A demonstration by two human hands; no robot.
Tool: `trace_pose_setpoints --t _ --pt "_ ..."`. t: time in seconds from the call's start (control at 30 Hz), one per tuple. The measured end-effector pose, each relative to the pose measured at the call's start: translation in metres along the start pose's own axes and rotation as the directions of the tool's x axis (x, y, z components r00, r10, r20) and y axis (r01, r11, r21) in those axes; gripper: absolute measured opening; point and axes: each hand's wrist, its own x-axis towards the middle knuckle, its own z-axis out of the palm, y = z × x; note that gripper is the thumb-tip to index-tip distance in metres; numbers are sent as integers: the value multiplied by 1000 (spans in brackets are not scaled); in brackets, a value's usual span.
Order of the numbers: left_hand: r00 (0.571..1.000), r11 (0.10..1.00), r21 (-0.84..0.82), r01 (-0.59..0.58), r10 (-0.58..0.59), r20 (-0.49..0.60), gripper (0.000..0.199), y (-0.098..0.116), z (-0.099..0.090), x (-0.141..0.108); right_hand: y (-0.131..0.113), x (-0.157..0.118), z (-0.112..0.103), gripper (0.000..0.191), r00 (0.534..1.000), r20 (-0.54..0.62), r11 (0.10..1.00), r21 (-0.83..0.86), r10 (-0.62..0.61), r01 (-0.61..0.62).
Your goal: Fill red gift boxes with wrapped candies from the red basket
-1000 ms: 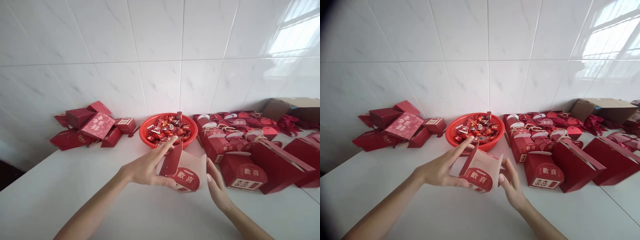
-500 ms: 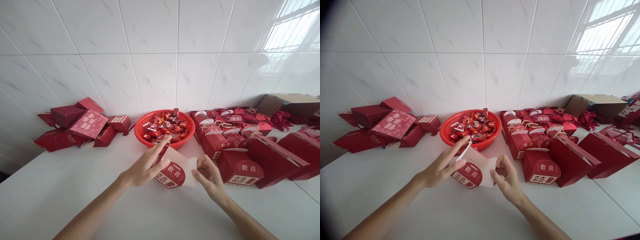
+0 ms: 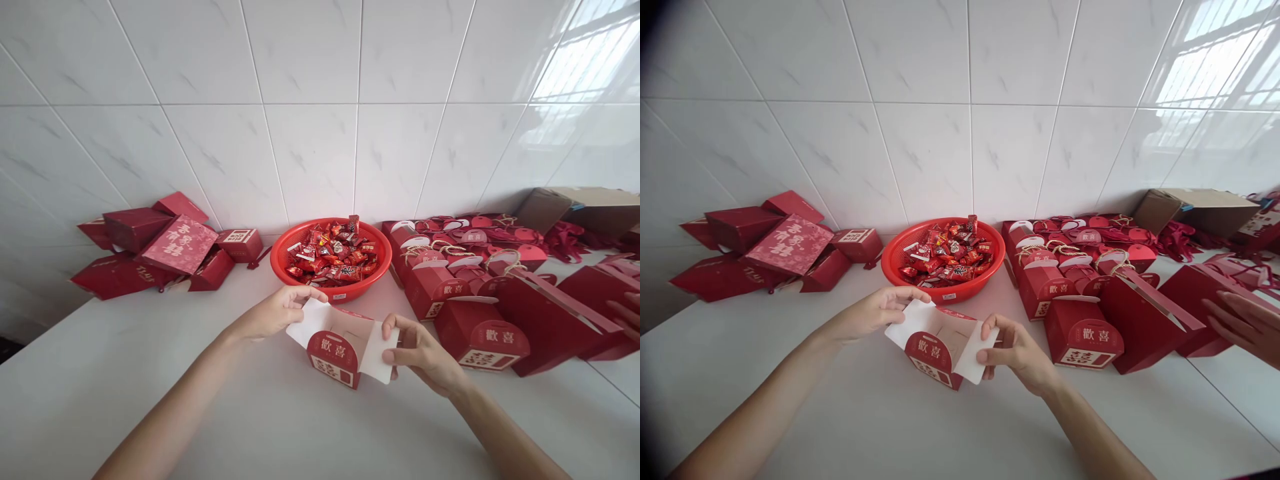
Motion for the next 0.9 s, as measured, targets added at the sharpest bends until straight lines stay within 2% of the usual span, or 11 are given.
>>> trace_pose_setpoints --t 0.07,0.1,0.17,0.23,0.3,0.33,0.43,0.5,0.57,0.77,0.9 --pt "998 998 32 45 -46 40 52 -3 -4 1 0 0 -4 43 1000 -1 986 -168 17 -17" --pt "998 996 73 45 -47 29 50 -4 -5 2 0 -1 -5 41 999 -28 956 -292 -29 20" --pt "999 985 172 19 -13 -33 45 -6 -4 2 -1 -3 -5 34 978 -59 816 -562 -200 133" --pt "995 969 246 -7 31 -91 39 -5 0 2 -4 -6 -2 25 938 4 614 -755 -346 230" --pt "992 959 285 -9 45 -119 32 -3 5 -1 -9 -8 2 17 922 118 475 -829 -368 296" --pt "991 955 295 -12 51 -127 32 -1 8 -3 -10 -8 3 18 922 167 446 -836 -349 319" --pt "994 948 318 -27 60 -93 48 4 11 -9 -13 -6 7 43 934 236 466 -816 -270 341" --pt "999 950 310 -31 38 -18 61 5 10 -12 -11 -4 6 60 944 227 517 -793 -241 322" --pt "997 961 273 -45 25 77 69 4 7 -13 -7 -3 4 70 955 195 570 -769 -223 290" --pt "952 974 138 -179 136 276 94 0 -3 -14 1 -7 6 83 974 106 676 -705 -199 214" --pt "963 967 179 -183 140 231 120 0 -10 -20 4 -8 14 84 981 40 709 -686 -189 164"
